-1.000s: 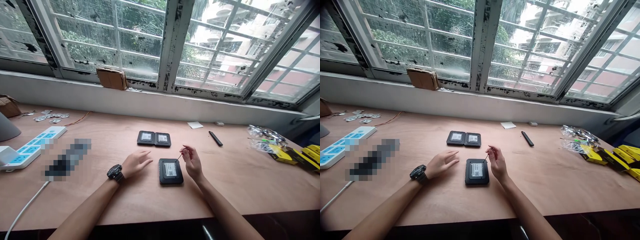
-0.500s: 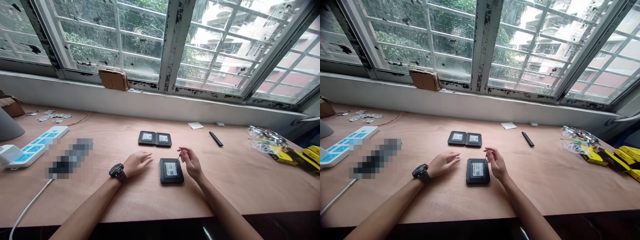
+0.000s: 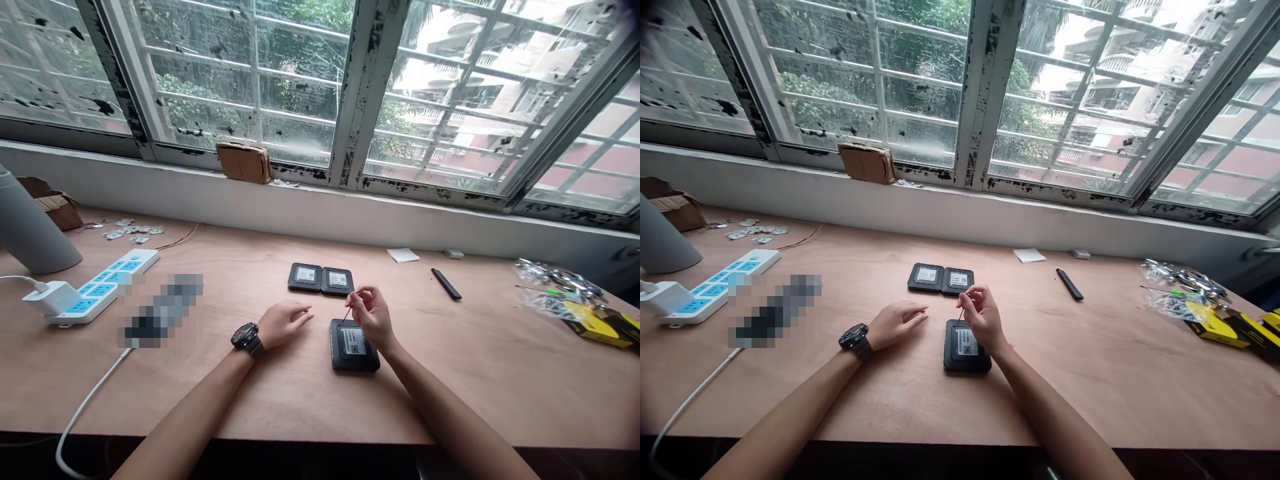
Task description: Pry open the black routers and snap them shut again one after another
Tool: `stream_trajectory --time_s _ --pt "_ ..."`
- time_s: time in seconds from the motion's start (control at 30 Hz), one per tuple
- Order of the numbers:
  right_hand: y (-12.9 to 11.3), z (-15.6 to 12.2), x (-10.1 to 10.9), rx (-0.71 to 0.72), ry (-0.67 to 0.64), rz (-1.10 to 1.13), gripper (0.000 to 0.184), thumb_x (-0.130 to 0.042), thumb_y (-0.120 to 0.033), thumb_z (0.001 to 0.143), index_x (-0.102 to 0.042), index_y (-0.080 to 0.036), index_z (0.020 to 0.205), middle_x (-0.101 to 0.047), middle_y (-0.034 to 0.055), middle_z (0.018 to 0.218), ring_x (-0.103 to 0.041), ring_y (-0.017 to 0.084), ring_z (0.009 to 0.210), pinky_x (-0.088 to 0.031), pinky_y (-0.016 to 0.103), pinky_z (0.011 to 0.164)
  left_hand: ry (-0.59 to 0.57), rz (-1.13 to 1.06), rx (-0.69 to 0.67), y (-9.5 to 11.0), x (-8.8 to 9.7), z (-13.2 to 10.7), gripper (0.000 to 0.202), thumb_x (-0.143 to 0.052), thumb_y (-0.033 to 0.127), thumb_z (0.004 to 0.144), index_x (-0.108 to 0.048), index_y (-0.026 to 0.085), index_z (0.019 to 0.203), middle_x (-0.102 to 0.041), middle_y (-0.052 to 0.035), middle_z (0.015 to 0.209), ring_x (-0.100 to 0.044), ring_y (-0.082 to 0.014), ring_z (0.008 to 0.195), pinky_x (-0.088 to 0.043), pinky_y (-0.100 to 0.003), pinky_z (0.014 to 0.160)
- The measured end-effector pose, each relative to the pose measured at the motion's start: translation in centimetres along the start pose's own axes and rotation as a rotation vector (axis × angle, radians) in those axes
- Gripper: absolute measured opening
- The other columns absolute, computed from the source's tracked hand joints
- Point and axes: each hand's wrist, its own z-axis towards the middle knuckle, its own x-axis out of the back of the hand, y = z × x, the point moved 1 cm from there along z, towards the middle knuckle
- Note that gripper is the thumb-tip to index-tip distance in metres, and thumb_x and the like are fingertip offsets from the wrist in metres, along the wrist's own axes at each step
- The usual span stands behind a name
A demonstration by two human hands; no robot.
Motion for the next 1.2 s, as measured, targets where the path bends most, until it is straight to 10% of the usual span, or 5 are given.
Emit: stream_trajectory --time_s 0.53,0.8,1.0,1.2 --pt "1.0 -0.5 -0.1 -0.048 -0.047 0.043 0.023 -0.065 -0.043 0.096 -0.050 -0.026 0.097 -0.064 -0.0039 0.078 -0.040 0.006 0.043 -0.031 0.020 0.039 -0.018 0.001 -0.016 0.1 0.1 0.0 0.030 -0.059 0.040 0.100 -0.074 0.023 0.121 -0.076 -0.0061 0.115 -0.072 -0.0228 0.100 -0.053 -0.032 0.087" --pt "-0.3 -0.4 1.0 -0.014 -0.148 -0.107 0.025 -0.061 -0.045 0.097 -0.071 -0.022 0.102 -0.065 0.0059 0.104 -0.061 0.012 0.063 -0.051 0.028 0.057 0.002 0.009 -0.008 -0.2 0.0 0.0 0.031 -0.056 0.040 0.101 -0.074 0.023 0.119 -0.076 -0.0058 0.115 -0.072 -0.0224 0.100 -0.055 -0.032 0.086" --pt "-1.7 1.0 6.2 0.128 0.168 -0.113 0.027 -0.079 -0.040 0.085 -0.061 -0.020 0.084 -0.064 0.0066 0.113 -0.061 0.008 0.057 -0.049 0.026 0.052 0.000 0.066 -0.084 1.2 -0.6 -0.1 0.028 -0.054 0.037 0.102 -0.075 0.023 0.116 -0.074 -0.0072 0.118 -0.069 -0.0239 0.107 -0.054 -0.038 0.097" --pt "-1.2 2.1 12.2 0.244 0.336 -0.530 0.034 -0.079 -0.051 0.082 -0.065 -0.021 0.089 -0.069 0.0025 0.074 -0.057 0.015 0.054 -0.047 0.029 0.050 -0.138 0.152 -0.332 5.6 -2.7 -0.6 0.066 -0.043 0.004 0.091 -0.040 0.023 0.155 -0.051 -0.0050 0.153 -0.042 -0.0236 0.145 -0.040 -0.044 0.119"
